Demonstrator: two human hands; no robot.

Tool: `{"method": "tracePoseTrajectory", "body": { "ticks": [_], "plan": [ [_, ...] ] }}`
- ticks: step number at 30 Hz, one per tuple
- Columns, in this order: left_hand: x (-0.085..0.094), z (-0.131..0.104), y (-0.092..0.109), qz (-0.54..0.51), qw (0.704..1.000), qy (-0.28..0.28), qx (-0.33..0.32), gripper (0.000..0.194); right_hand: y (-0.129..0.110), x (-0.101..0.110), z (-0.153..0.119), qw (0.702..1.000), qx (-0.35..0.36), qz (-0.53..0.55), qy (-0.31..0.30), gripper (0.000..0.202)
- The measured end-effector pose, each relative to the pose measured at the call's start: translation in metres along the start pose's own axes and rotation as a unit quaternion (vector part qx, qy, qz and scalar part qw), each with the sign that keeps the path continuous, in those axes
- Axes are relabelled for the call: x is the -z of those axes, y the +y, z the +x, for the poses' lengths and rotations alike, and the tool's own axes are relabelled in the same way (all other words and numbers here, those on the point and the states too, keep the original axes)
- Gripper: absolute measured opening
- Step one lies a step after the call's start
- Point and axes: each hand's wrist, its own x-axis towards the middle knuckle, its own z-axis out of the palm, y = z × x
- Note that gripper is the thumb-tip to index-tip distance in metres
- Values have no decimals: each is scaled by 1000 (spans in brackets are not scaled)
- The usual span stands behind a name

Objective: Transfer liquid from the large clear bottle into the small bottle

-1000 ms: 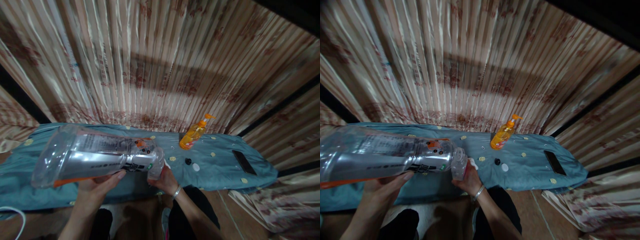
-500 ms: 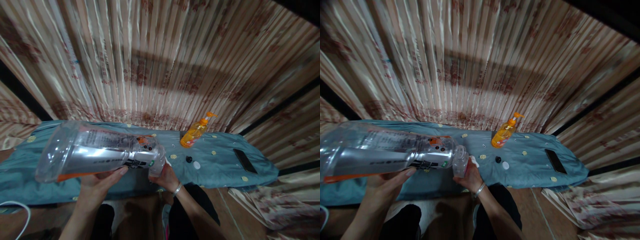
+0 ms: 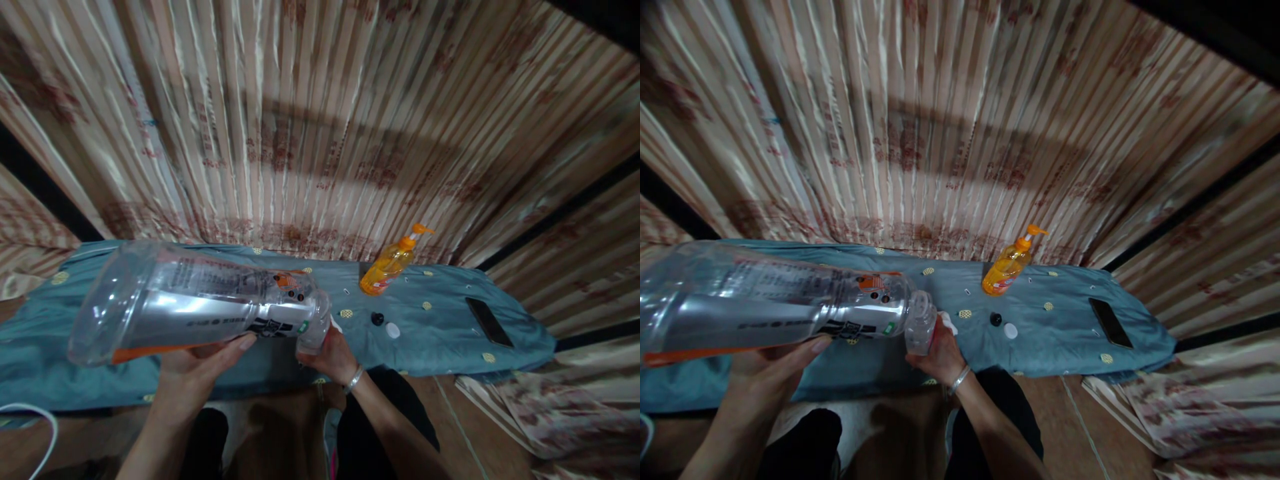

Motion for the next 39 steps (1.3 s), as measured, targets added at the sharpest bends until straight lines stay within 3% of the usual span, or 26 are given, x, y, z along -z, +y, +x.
{"method": "tracePoseTrajectory", "body": {
  "ticks": [14,20,28,39],
  "plan": [
    [-5,-5,12,-27,999,2,31,37,-2,2,1,1000,-8,6,-1,64],
    [1,0,3,-15,999,-23,16,40,-3,2,2,1000,-6,11,-8,66],
    [2,1,-2,-42,999,-14,-9,37,-2,2,2,1000,-6,16,-10,68],
    [9,4,-9,-7,999,-34,-11,31,-3,2,2,1000,-5,23,-13,57]
  ]
}}
